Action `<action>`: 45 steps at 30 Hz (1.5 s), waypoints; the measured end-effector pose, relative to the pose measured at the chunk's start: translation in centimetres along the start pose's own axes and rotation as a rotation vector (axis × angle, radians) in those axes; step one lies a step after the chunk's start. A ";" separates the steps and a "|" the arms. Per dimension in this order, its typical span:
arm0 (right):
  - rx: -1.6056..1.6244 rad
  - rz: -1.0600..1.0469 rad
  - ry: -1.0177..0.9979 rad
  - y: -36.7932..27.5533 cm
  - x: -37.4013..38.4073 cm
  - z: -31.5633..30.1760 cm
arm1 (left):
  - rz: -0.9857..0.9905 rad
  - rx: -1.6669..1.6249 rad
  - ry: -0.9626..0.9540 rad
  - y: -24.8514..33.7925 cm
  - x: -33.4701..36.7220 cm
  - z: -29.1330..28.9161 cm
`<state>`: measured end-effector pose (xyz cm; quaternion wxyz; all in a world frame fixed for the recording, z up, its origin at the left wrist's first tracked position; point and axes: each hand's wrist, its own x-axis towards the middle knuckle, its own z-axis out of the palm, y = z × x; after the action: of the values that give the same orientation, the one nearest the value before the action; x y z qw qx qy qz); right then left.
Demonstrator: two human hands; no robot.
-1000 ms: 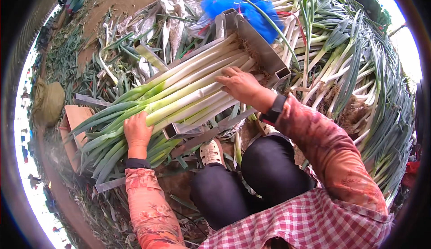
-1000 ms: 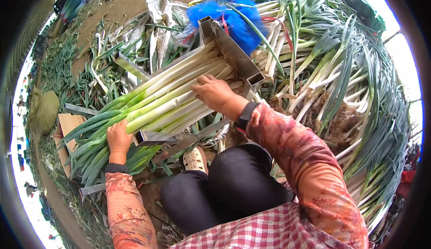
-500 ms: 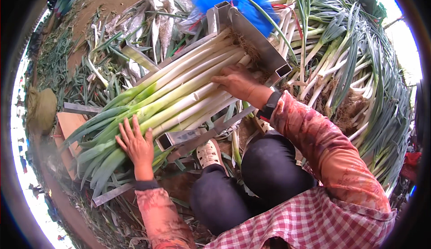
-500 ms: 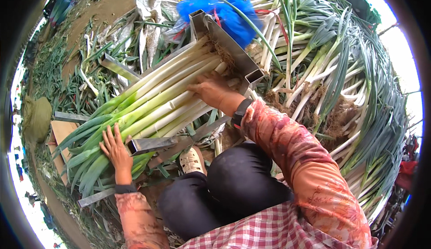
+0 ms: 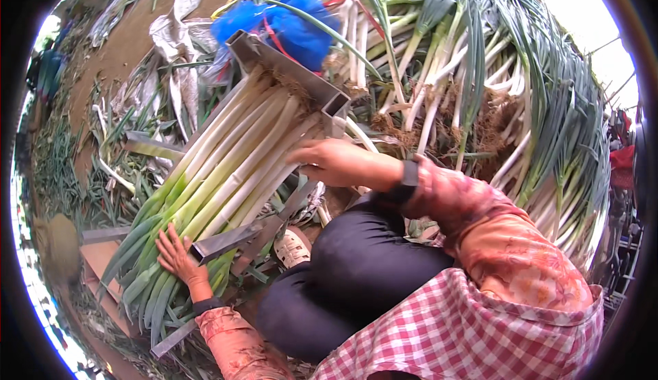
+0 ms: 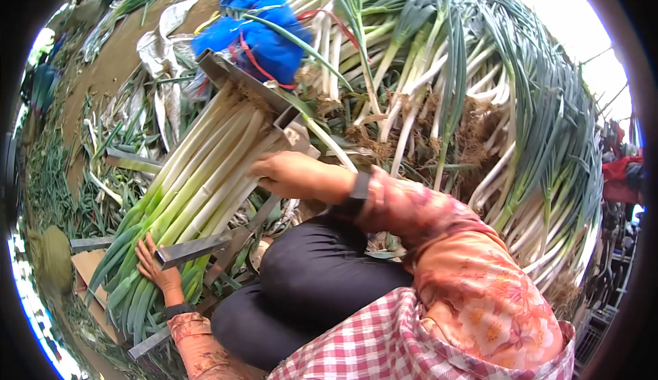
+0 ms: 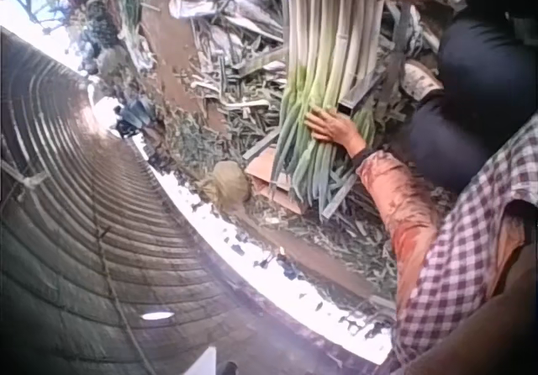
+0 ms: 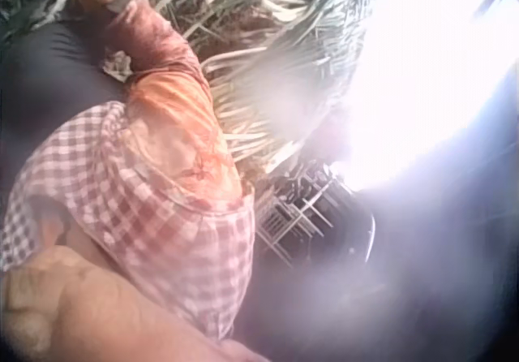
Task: Selecting individual leeks from a pile and aligning them into a metal guide for processing.
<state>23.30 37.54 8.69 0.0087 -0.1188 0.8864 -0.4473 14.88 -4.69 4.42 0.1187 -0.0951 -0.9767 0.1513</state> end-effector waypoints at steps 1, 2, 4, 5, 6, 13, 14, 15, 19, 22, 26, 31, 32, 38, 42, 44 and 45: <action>0.039 0.143 -0.017 0.7 -2.2 -1.0 | 0.008 -0.043 0.025 -0.2 0.0 -0.3; 0.051 0.189 0.090 2.4 -4.9 -1.4 | 0.000 -0.096 0.032 0.4 -0.2 -0.6; 0.104 0.483 0.205 7.6 -9.9 -1.5 | -0.018 -0.212 0.049 2.0 -0.3 -1.8; -0.112 0.626 0.117 10.7 -12.1 -1.4 | 0.013 -0.327 0.070 2.8 -0.5 -3.1; -0.147 0.704 0.110 13.0 -13.4 -1.1 | 0.037 -0.431 0.114 3.3 -1.0 -4.2; -0.158 0.979 0.201 19.5 -11.8 4.9 | -0.054 -0.487 -0.029 3.8 -7.4 -7.5; -0.118 1.028 0.248 19.9 -10.6 5.6 | -0.066 -0.472 -0.041 3.9 -8.1 -8.2; -0.080 1.047 0.262 20.0 -9.7 5.9 | -0.027 -0.470 -0.041 3.7 -8.8 -8.6; -0.023 1.038 0.331 21.7 -8.8 6.1 | 0.042 -0.461 -0.121 3.0 -10.4 -9.8; 0.098 0.882 0.459 21.8 -10.5 5.0 | 0.046 -0.438 -0.112 2.6 -11.3 -10.3; 0.558 0.737 0.524 18.0 -13.2 0.0 | 0.061 -0.446 -0.051 3.2 -11.0 -11.8; 0.703 0.663 0.494 9.3 -15.6 -7.2 | 0.039 -0.534 0.060 5.9 -8.0 -16.7; 0.708 0.595 0.494 8.2 -15.6 -7.9 | 0.083 -0.562 0.106 6.4 -7.2 -17.8; 0.256 0.214 0.421 -0.9 -10.5 -14.3 | 0.425 -0.661 0.358 10.6 -1.4 -25.1; -0.088 -0.281 0.343 -7.2 -2.4 -14.4 | 0.555 -0.505 0.558 10.5 1.2 -28.1; -0.143 -0.389 0.127 -10.7 2.1 -12.4 | 0.454 -0.232 0.555 8.7 1.6 -29.1; -0.204 -0.474 0.113 -11.9 4.0 -11.2 | 0.414 -0.142 0.525 8.0 2.0 -29.1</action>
<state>20.51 38.72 25.21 -0.1578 -0.2983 0.8734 -0.3512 21.77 11.15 29.28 0.3258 -0.3348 -0.8810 0.0744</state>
